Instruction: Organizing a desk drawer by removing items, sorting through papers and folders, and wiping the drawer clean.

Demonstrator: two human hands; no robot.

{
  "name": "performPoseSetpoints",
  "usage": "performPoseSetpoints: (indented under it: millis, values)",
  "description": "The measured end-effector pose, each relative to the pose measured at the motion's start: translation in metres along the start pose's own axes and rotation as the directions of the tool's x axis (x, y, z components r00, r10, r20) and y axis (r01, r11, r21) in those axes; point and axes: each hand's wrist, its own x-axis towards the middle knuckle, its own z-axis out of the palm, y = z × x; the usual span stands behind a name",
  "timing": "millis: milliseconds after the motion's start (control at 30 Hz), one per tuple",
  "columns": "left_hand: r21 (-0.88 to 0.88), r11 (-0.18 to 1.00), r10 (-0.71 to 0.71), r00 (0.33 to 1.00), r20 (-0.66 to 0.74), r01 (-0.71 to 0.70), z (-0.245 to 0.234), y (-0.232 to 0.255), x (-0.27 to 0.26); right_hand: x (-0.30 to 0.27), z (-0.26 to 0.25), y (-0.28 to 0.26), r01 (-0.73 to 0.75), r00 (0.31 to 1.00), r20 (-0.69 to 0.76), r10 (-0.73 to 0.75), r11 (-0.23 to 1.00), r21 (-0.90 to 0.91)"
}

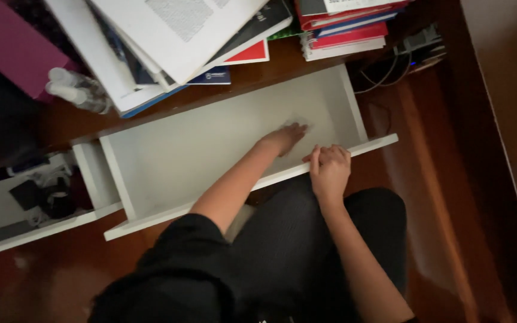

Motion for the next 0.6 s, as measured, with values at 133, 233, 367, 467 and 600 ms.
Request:
performPoseSetpoints:
  millis: [133, 233, 367, 467, 600]
  values:
    - [-0.917, 0.331, -0.338, 0.935, 0.105, 0.222, -0.047, 0.004, -0.133, -0.003, -0.001, 0.002, -0.022, 1.0, 0.014, 0.021, 0.998, 0.055]
    - [-0.96, 0.187, -0.547, 0.833, 0.076, 0.21, -0.007, -0.043, -0.156, -0.005, -0.002, 0.001, -0.039, 0.999, 0.031, 0.038, 0.998, 0.058]
    - [-0.732, 0.489, -0.583, 0.802, 0.13, 0.474, 0.042, -0.095, -0.206, -0.007, -0.001, 0.003, -0.063, 0.997, 0.052, 0.058, 0.995, 0.079]
    - [-0.405, 0.666, -0.625, 0.765, 0.157, 0.627, 0.077, -0.127, -0.242, -0.008, -0.003, 0.003, -0.07, 0.996, 0.053, 0.066, 0.995, 0.075]
    - [0.191, 0.707, -0.707, 0.692, 0.149, 0.681, 0.119, -0.155, -0.28, -0.008, -0.008, -0.001, -0.068, 0.997, 0.031, 0.066, 0.996, 0.057]
